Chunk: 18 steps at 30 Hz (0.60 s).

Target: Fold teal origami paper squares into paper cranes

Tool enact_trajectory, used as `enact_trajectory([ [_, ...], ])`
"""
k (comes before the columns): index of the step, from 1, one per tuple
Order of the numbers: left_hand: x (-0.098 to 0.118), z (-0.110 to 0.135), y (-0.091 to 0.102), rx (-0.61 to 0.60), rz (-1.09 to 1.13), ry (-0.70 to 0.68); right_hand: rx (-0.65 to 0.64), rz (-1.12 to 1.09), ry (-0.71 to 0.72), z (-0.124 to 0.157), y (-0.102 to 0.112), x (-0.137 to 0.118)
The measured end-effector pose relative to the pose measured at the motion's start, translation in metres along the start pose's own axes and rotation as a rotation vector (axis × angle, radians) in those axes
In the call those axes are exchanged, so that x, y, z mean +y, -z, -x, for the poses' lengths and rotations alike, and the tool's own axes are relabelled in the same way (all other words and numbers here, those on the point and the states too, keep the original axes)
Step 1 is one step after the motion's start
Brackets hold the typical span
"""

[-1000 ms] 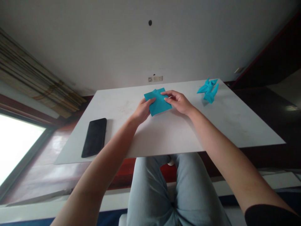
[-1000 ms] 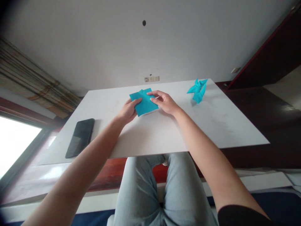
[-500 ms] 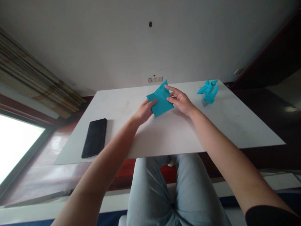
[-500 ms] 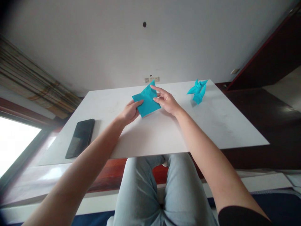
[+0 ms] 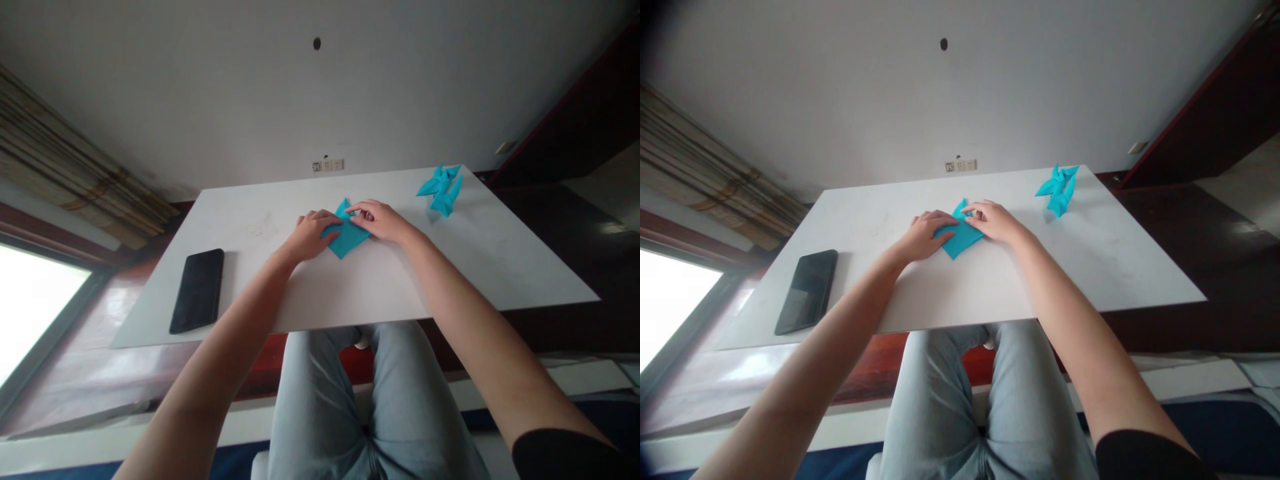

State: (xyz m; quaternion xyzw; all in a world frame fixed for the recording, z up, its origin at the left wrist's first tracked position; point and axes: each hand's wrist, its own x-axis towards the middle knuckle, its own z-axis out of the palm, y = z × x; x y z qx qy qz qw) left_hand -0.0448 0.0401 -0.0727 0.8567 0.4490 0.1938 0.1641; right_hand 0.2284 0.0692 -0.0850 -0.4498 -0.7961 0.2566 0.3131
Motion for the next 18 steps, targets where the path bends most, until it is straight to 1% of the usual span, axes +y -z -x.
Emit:
enact_trajectory([
  [3,0.003,0.001,-0.001,0.011,-0.093,0.036,-0.003,-0.030,-0.070,0.001,0.005,-0.003],
  [6,0.005,0.002,0.000,0.047,-0.155,0.089,-0.009,-0.134,-0.069,0.001,0.006,-0.008],
  [8,0.006,0.003,0.001,0.065,-0.167,0.096,-0.051,-0.226,-0.059,0.001,0.006,-0.012],
  [12,0.005,0.003,0.003,0.061,-0.127,0.048,-0.155,-0.357,-0.057,0.002,0.009,-0.019],
  [14,0.004,0.003,0.002,0.057,-0.108,0.037,-0.142,-0.334,-0.043,0.002,0.012,-0.019],
  [18,0.004,0.003,-0.002,0.040,-0.076,0.050,-0.066,-0.198,-0.029,0.001,0.013,-0.016],
])
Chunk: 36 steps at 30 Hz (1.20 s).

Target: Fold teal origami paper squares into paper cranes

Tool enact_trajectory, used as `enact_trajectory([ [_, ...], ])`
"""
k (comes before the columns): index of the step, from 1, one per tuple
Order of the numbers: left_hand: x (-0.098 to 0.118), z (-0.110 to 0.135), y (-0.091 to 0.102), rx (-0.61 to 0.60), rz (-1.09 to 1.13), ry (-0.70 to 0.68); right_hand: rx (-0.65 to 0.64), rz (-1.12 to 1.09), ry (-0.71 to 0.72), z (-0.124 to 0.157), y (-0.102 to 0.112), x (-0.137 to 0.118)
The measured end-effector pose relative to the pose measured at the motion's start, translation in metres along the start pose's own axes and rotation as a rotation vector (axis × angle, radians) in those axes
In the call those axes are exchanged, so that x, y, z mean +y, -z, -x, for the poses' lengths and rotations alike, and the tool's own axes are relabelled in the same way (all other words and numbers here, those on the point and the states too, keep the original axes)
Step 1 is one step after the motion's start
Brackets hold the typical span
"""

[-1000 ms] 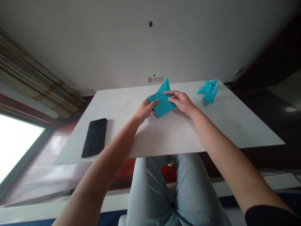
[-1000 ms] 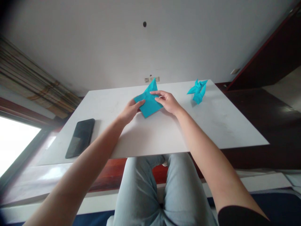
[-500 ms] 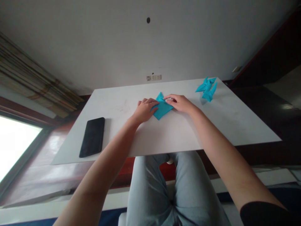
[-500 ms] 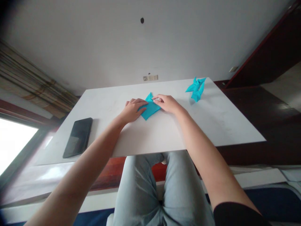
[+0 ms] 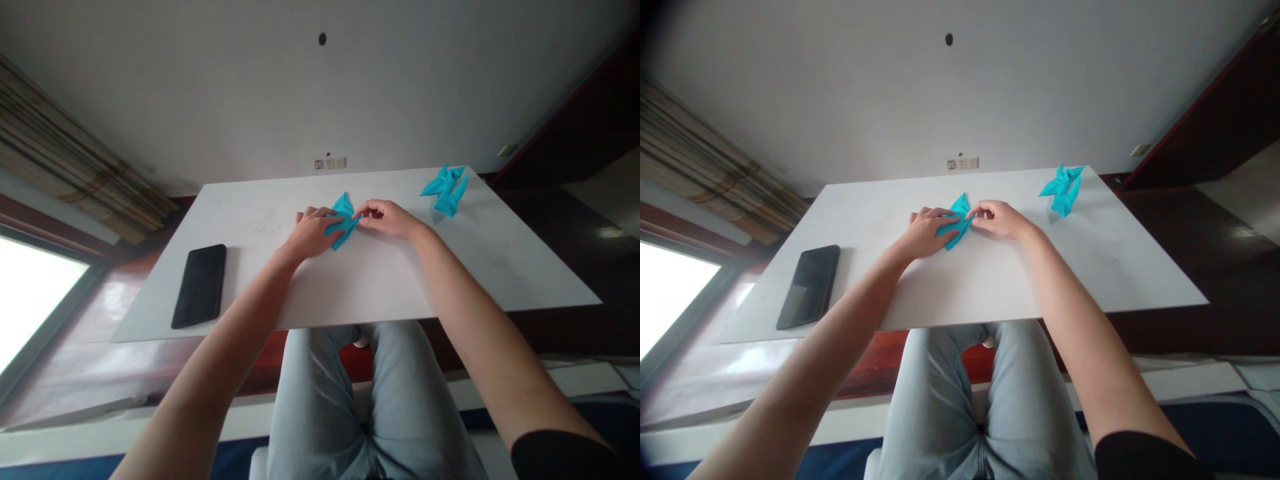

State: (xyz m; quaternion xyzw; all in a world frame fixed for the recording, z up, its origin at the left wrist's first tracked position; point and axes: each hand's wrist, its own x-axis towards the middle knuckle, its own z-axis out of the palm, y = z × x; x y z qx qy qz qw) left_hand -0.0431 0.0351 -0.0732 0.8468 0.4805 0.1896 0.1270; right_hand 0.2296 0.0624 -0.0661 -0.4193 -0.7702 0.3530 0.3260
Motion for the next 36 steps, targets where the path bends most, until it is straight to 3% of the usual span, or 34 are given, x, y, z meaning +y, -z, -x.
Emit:
enact_trajectory([
  [10,-0.003,-0.009,-0.011,0.002,0.222,-0.141,0.056,0.171,0.004,-0.003,-0.013,0.013],
  [14,-0.002,-0.006,-0.013,0.017,0.224,-0.066,0.056,0.185,0.025,-0.003,-0.015,0.014],
  [19,0.006,0.000,-0.014,0.054,0.063,0.076,-0.016,0.258,0.135,-0.004,-0.017,0.012],
  [24,0.007,0.001,-0.011,0.098,0.046,0.139,-0.030,0.304,0.137,-0.004,-0.016,0.015],
  [31,-0.010,-0.003,0.004,0.074,0.234,0.212,-0.086,0.374,0.140,-0.002,-0.012,0.016],
  [36,-0.008,-0.006,0.005,0.152,0.329,0.176,-0.047,0.398,0.092,0.000,-0.021,0.011],
])
